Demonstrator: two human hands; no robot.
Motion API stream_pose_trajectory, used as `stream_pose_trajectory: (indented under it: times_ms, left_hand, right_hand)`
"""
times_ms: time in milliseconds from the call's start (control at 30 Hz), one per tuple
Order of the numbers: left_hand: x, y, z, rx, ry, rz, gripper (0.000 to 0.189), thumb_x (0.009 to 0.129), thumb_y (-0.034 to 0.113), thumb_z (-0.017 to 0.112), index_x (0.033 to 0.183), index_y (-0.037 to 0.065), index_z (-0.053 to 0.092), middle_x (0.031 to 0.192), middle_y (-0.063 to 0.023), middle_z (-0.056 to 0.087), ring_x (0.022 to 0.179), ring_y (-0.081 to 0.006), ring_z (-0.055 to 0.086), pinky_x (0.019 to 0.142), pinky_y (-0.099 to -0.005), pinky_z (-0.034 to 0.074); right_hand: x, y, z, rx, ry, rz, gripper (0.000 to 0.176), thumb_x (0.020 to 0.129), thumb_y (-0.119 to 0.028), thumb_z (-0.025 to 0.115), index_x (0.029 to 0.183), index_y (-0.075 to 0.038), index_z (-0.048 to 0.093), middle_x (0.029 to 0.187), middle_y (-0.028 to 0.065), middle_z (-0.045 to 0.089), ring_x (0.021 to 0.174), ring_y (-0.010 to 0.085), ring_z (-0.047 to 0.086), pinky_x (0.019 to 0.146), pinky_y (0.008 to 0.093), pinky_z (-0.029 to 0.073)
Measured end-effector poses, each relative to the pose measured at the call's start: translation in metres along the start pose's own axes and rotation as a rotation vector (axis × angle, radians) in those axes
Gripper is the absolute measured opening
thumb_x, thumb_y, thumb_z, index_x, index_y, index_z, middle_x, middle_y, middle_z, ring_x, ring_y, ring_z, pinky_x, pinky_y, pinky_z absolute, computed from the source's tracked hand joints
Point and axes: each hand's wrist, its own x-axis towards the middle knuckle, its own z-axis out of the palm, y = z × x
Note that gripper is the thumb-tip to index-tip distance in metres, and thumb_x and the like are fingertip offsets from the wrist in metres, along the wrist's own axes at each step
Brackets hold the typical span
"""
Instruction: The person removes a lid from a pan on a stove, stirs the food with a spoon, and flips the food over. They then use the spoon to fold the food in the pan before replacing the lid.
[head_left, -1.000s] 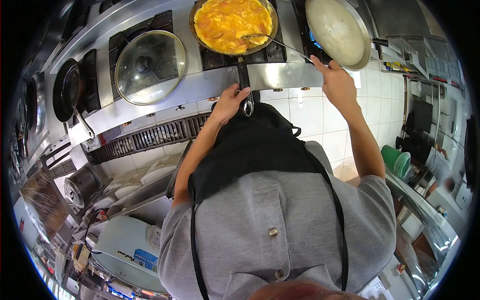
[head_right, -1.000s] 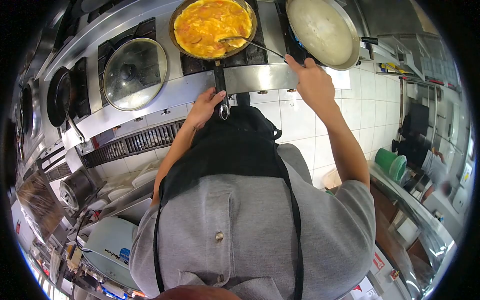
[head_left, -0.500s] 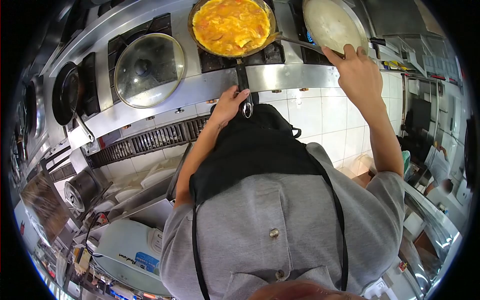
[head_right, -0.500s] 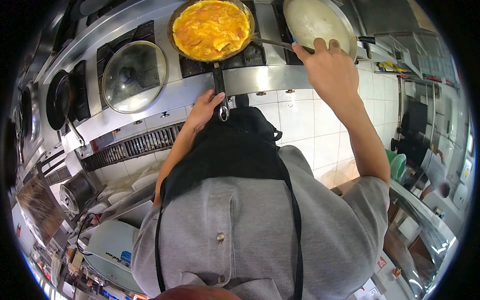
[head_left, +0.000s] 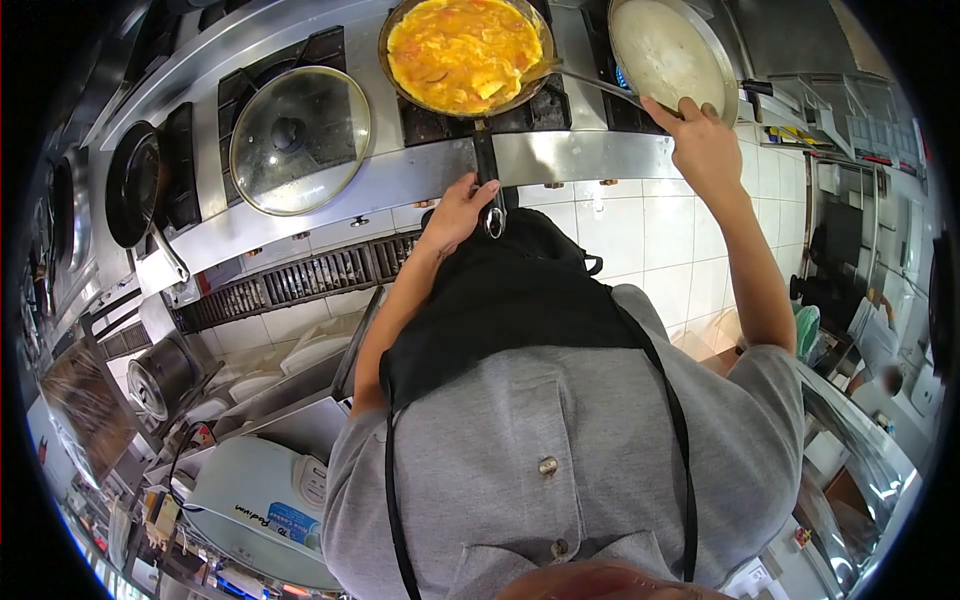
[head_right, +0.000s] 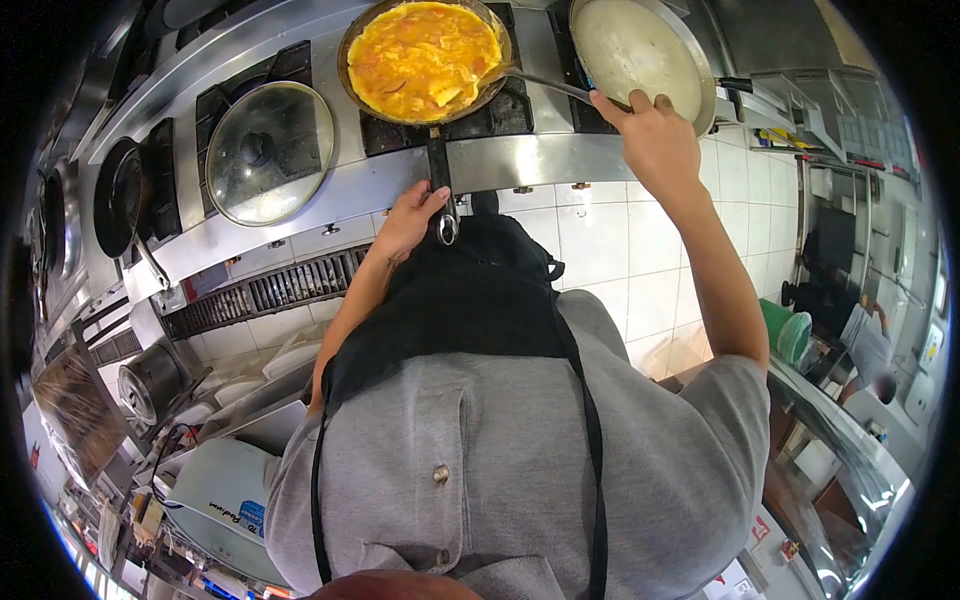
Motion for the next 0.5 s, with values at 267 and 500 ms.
stream_pose_trajectory:
  times_ms: [267, 500]
  left_hand:
    - [0.000, 0.002, -0.004, -0.014, -0.008, -0.092, 0.034, 0.096, 0.027, 0.058, 0.109, -0.005, 0.055, 0.089, -0.0068, 0.061, 0.077, -0.0105, 0.051, 0.066, -0.0246, 0.042]
    - [-0.001, 0.005, -0.008, 0.023, -0.035, -0.138, 0.025, 0.099, 0.024, 0.052, 0.110, 0.001, 0.053, 0.088, -0.0065, 0.063, 0.077, -0.0133, 0.063, 0.069, -0.0271, 0.051]
  right_hand:
    - [-0.006, -0.005, 0.061, 0.208, 0.100, 0.082, 0.066, 0.074, 0.002, 0.057, 0.130, -0.033, 0.056, 0.091, 0.0070, 0.057, 0.077, 0.0289, 0.064, 0.063, 0.0382, 0.056]
    - [-0.002, -0.008, 0.078, 0.277, 0.131, 0.097, 0.068, 0.073, 0.002, 0.056, 0.131, -0.034, 0.055, 0.090, 0.0069, 0.057, 0.077, 0.0302, 0.063, 0.065, 0.0388, 0.056]
